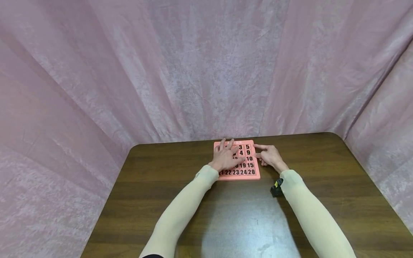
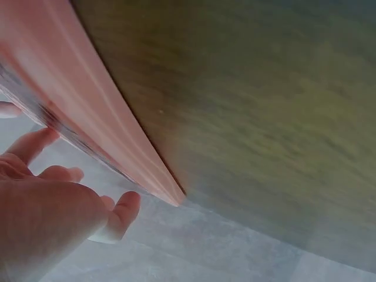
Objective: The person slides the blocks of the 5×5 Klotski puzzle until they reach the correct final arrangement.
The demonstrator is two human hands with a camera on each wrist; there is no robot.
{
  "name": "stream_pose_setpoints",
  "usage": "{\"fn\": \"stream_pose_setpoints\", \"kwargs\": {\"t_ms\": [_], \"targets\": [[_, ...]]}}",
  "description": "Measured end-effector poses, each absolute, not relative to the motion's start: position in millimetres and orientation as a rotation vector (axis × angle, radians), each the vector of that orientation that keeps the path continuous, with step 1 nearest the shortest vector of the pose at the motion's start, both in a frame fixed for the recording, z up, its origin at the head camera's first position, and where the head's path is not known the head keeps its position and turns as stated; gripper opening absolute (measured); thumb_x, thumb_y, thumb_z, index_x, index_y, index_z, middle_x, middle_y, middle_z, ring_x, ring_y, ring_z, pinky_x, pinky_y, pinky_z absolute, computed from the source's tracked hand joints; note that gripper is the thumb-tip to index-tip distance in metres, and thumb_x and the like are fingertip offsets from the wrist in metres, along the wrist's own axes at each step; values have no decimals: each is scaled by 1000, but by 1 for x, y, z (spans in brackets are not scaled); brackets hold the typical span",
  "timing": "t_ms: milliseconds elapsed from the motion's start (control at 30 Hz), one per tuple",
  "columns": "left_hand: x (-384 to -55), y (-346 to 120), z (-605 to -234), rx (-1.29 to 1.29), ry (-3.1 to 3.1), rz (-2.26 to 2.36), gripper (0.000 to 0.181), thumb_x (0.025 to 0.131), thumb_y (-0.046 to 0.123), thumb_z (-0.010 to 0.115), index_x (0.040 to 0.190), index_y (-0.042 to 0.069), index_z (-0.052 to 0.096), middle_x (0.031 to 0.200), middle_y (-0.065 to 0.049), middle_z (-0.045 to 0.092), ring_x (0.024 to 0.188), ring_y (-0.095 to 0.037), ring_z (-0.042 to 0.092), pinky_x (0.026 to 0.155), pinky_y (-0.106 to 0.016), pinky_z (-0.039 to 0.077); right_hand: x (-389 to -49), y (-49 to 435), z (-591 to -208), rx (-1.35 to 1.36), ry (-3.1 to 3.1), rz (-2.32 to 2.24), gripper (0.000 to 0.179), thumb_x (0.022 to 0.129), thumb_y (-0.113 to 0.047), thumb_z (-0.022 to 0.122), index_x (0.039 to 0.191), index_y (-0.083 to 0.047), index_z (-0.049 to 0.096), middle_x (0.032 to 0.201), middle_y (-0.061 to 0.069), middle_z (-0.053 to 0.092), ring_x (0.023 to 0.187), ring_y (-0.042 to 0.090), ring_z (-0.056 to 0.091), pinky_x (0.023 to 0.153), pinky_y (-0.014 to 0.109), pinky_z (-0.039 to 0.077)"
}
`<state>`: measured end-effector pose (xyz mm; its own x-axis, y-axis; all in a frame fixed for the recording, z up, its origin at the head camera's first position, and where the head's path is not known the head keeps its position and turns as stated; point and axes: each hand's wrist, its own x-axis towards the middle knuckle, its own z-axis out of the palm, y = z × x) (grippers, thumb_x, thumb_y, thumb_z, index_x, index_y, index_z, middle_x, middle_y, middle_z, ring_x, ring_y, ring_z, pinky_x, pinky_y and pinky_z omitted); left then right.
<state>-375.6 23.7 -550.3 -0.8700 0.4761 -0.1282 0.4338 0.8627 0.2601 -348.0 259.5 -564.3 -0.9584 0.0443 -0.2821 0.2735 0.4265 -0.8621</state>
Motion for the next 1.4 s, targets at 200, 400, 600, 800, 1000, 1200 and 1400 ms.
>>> {"fn": "stream_pose_setpoints", "kwargs": {"t_ms": [200, 400, 600, 800, 1000, 1200, 1400], "targets": [[-375, 25, -548, 680, 2811, 341, 81, 105, 71, 49, 172, 28, 37, 187, -3, 10, 174, -39, -3, 136, -68, 12, -350, 259, -564, 263, 2465, -1543, 56, 105, -12, 64, 160, -15, 58, 70, -2, 59, 55, 9, 56, 53, 26, 51], [-374, 15, -549, 621, 2834, 385, 85, 105, 69, 53, 174, 24, 33, 187, -7, 6, 174, -39, -3, 136, -68, 12, -348, 259, -563, 254, 2471, -1551, 55, 105, -13, 65, 160, -15, 58, 69, -2, 59, 54, 9, 56, 53, 25, 51], [-377, -3, -546, 586, 2880, 408, 86, 104, 68, 53, 171, 16, 40, 186, -11, 12, 174, -39, 0, 135, -67, 15, -345, 262, -560, 284, 2461, -1566, 55, 105, -13, 66, 159, -15, 59, 69, -2, 59, 54, 9, 55, 52, 25, 50], [-376, -5, -546, 623, 2868, 388, 84, 106, 66, 49, 171, 13, 39, 185, -12, 17, 173, -42, -1, 134, -69, 15, -350, 266, -563, 299, 2464, -1569, 55, 104, -14, 68, 159, -14, 59, 67, -3, 59, 51, 9, 55, 50, 25, 50], [-374, -5, -547, 634, 2867, 360, 83, 107, 65, 48, 171, 14, 38, 185, -11, 19, 173, -43, 0, 134, -70, 16, -349, 266, -565, 297, 2455, -1581, 55, 104, -13, 68, 158, -14, 60, 66, -3, 60, 50, 8, 55, 50, 25, 50], [-369, -4, -549, 698, 2892, 368, 70, 107, 63, 53, 165, 25, 50, 185, -9, 19, 173, -42, 1, 133, -70, 16, -347, 263, -565, 287, 2460, -1586, 55, 105, -13, 67, 159, -15, 59, 67, -2, 60, 51, 8, 54, 51, 25, 50], [-360, -1, -545, 803, 2937, 261, 62, 104, 64, 55, 155, 29, 64, 183, -2, 29, 174, -38, 6, 134, -66, 18, -345, 259, -561, 271, 2458, -1573, 54, 106, -14, 66, 160, -15, 58, 68, -2, 59, 52, 9, 54, 52, 25, 50]]}}
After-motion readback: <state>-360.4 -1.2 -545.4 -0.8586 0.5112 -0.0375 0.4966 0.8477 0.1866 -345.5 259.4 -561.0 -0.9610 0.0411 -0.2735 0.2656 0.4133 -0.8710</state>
